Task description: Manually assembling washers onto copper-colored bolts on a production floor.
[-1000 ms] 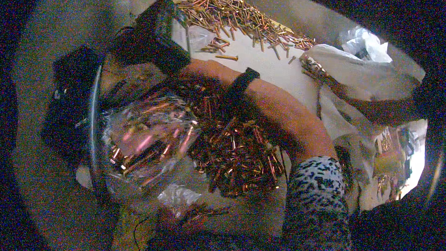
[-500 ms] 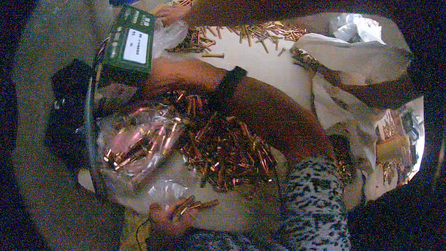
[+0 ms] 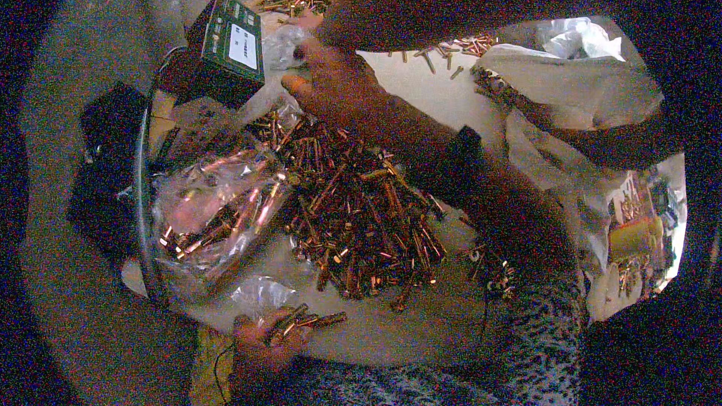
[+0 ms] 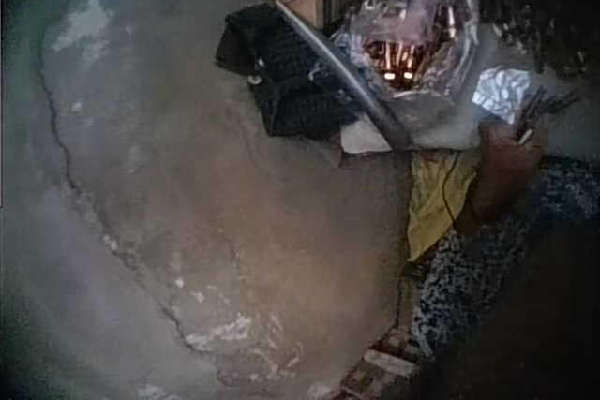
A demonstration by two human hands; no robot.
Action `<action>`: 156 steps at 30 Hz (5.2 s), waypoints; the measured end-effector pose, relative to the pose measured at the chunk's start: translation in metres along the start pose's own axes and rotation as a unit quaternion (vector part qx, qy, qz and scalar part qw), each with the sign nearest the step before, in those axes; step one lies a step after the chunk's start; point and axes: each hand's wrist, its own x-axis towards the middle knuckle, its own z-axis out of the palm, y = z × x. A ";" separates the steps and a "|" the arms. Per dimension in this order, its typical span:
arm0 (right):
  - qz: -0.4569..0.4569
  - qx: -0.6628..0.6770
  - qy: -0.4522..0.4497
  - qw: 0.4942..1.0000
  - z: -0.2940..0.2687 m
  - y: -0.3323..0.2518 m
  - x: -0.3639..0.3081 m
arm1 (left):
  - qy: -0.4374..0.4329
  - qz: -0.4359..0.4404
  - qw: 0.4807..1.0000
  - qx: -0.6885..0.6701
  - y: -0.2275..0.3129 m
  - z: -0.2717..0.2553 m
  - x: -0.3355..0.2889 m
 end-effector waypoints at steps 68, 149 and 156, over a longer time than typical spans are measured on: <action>0.139 -0.135 0.027 0.981 -0.073 -0.117 -0.349 | 0.038 0.192 0.978 0.067 0.034 0.120 0.025; 0.219 0.039 0.106 0.969 -0.041 -0.137 -0.314 | -0.038 0.036 0.985 -0.164 0.037 0.107 0.015; 0.288 0.092 0.176 0.937 -0.036 -0.135 -0.330 | 0.023 0.115 0.992 -0.050 0.034 0.115 0.015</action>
